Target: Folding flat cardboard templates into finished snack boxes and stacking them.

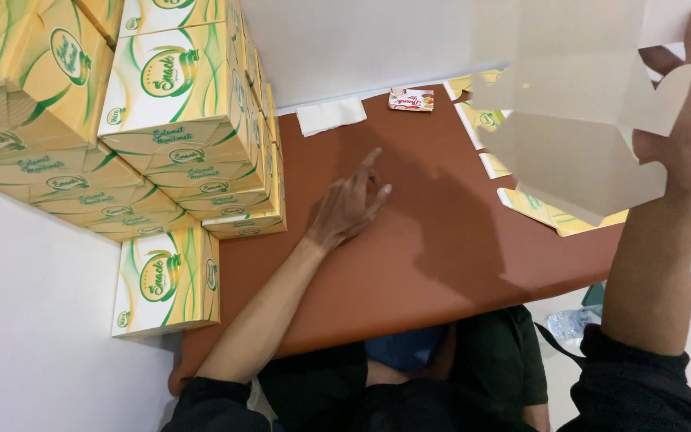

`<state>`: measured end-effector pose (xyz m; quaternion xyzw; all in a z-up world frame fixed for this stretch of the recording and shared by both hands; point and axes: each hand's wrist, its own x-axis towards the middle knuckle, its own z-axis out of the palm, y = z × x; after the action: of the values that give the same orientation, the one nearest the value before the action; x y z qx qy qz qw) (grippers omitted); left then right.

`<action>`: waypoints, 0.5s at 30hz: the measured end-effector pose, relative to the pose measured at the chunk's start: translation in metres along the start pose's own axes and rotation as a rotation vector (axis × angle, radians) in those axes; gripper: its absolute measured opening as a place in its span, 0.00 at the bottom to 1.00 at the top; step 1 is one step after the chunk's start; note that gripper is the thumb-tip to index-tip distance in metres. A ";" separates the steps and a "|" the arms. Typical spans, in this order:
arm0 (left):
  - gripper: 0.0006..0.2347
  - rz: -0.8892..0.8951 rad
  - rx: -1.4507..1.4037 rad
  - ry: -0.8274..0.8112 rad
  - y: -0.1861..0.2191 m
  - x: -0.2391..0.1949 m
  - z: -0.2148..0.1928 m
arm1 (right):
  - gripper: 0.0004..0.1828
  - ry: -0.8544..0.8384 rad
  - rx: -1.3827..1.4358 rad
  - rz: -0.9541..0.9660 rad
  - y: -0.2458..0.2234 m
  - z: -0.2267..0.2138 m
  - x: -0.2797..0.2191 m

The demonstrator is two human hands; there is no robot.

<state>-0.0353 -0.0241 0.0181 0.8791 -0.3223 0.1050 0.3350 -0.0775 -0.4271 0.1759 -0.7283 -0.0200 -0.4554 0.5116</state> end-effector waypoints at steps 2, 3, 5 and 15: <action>0.31 -0.062 -0.076 0.041 -0.005 0.002 0.003 | 0.21 -0.452 0.371 -0.201 -0.012 0.001 -0.002; 0.31 -0.058 -0.075 0.043 -0.008 0.001 0.008 | 0.21 -0.450 0.370 -0.205 0.016 0.003 -0.002; 0.33 0.073 -0.187 0.305 -0.017 -0.001 0.018 | 0.38 -0.481 0.421 0.297 0.070 0.011 0.000; 0.39 -0.230 -0.287 0.185 -0.024 -0.004 -0.006 | 0.23 -0.411 0.427 1.052 0.198 0.091 -0.107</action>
<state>-0.0231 -0.0046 0.0089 0.8399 -0.1993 0.0995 0.4949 0.0161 -0.4052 -0.0466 -0.5948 0.1536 0.0228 0.7888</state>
